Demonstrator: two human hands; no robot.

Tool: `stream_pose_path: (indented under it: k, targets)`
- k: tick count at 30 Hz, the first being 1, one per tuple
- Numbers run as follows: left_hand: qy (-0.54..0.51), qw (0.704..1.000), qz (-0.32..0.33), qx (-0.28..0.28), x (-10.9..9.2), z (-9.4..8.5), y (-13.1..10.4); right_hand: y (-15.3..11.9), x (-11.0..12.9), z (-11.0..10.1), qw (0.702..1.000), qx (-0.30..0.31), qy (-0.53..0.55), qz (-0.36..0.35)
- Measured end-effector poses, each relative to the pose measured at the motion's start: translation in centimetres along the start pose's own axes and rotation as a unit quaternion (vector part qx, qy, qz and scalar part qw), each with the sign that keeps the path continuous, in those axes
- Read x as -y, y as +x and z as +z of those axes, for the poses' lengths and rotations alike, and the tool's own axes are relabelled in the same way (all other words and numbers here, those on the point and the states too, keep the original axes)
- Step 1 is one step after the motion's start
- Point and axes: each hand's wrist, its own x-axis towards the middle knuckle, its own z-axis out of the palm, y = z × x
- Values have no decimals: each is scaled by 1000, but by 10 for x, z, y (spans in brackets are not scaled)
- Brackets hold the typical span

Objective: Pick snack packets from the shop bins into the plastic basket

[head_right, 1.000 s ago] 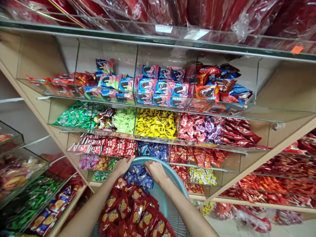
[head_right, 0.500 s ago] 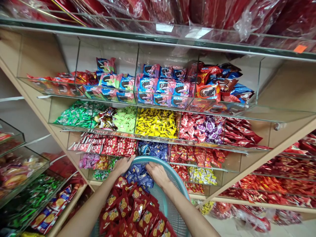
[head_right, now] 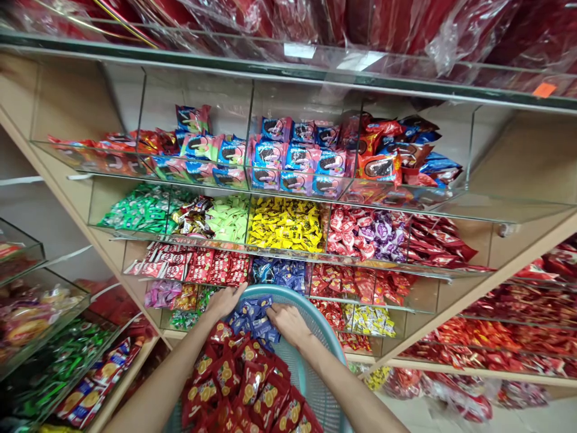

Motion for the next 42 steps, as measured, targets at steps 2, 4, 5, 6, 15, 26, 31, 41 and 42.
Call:
stream_pose_path:
  k: [2,4,5,6,15,26,31,41,42]
  targets:
    - [2,1000,0,2,0,-1,0,-3,-2,0,1000,4,-3,-3]
    - [3,1000,1,2,0,-1,0,-5,-3,0,1000,9,-10,-7]
    - [4,1000,2,1,0,-1,0,-5,-2,1,1000,11,-13,-9]
    - [5,1000,3,0,0,-1,0,-4,-2,1,1000,13,-15,-10]
    - [7,1000,2,-3,1,0,0,7,8,9,999,32,-15,-21]
    - [-5,1000,-2,4,-3,-5,-4,-3,-7,2,1000,16,-19,13]
    - [-3,1000,-4,6,-6,-8,-7,1,-23,-1,997,-33,53,46]
    - [-8,1000,13,-3,1,1,-1,8,-34,16,996,-39,50,59]
    - [-9,1000,14,-3,2,2,-1,9,-33,16,996,-37,52,65]
